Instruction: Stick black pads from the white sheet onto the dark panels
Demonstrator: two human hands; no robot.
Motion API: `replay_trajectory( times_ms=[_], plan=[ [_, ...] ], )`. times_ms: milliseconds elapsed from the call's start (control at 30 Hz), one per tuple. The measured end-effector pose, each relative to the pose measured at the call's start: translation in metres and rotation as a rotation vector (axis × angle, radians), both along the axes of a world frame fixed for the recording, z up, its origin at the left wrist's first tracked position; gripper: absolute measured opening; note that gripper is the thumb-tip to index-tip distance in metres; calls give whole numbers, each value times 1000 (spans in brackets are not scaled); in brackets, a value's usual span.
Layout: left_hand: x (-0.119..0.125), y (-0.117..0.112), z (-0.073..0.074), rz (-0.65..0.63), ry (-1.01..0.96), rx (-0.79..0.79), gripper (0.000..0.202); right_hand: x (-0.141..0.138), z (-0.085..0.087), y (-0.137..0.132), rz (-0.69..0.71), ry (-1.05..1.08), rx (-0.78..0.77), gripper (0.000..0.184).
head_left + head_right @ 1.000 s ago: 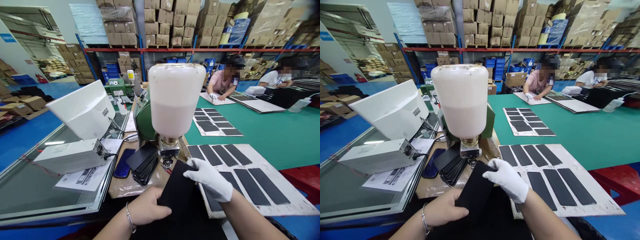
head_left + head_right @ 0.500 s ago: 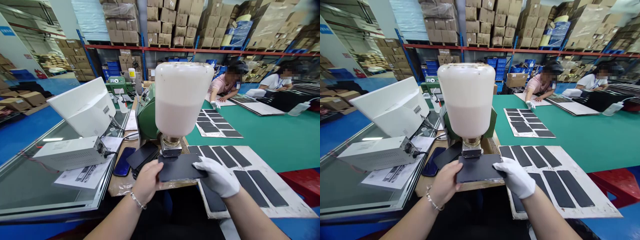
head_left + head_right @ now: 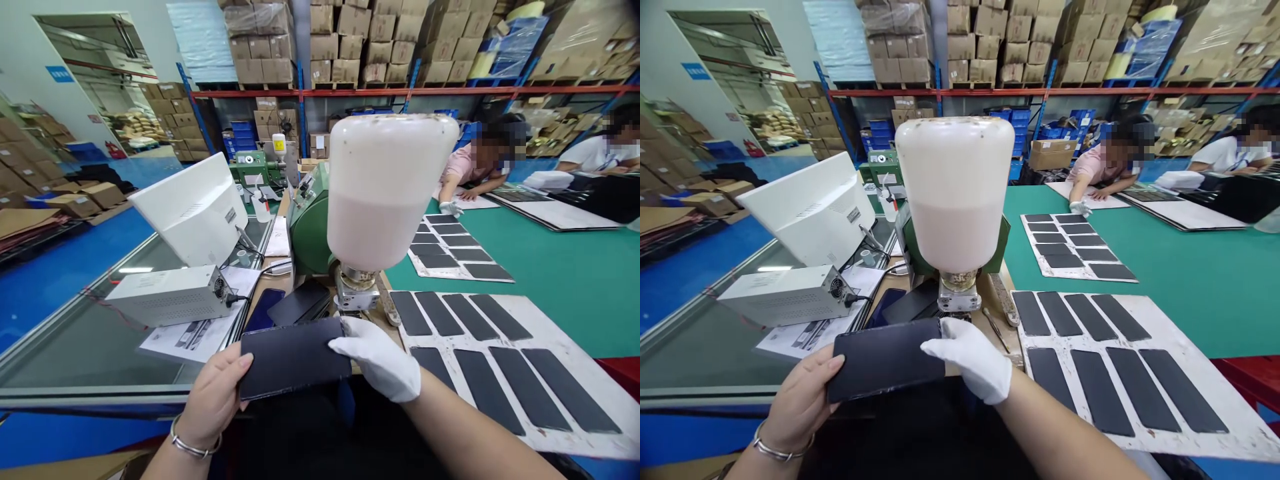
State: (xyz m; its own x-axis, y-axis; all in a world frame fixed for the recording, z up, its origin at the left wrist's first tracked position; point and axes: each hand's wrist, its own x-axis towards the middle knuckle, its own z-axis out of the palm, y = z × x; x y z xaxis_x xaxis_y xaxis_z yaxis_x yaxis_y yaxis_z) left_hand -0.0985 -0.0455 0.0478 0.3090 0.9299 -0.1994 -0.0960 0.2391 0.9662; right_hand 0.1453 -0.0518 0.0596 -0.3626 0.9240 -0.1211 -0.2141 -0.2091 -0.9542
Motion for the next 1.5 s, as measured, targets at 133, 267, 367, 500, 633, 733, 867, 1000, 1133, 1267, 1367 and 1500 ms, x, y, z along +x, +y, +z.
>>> replay_trajectory(
  times_ms=[133,267,367,500,633,733,867,1000,1133,1267,1367,1500],
  plan=[
    [26,9,16,-422,279,202,30,28,-8,-5,99,-380,-12,40],
    [66,26,17,-697,400,329,32,39,-20,-18,154,-676,51,30],
    [91,39,-3,-691,176,93,34,46,-23,-29,76,-445,-74,24],
    [116,43,-26,-609,-141,-50,51,61,-17,-37,-185,-12,-194,39],
    [126,35,-22,-563,-282,-113,53,64,-8,-33,-285,102,-233,30],
    [114,30,-15,-527,-350,-110,60,48,-2,-25,-256,134,-221,27],
    [74,26,-13,-401,-400,-95,62,9,1,-9,-148,186,-192,28],
    [34,16,-13,-218,-433,-89,59,-27,2,4,-42,146,-148,31],
    [19,6,-14,-148,-416,-94,56,-36,5,6,36,65,-72,31],
    [32,3,-22,-196,-373,-96,52,-3,-6,2,172,-111,69,34],
    [51,4,-31,-281,-278,-76,55,51,-25,1,228,-465,105,31],
    [76,10,-38,-385,-90,-69,56,165,-46,3,-72,-982,18,37]
  ],
)
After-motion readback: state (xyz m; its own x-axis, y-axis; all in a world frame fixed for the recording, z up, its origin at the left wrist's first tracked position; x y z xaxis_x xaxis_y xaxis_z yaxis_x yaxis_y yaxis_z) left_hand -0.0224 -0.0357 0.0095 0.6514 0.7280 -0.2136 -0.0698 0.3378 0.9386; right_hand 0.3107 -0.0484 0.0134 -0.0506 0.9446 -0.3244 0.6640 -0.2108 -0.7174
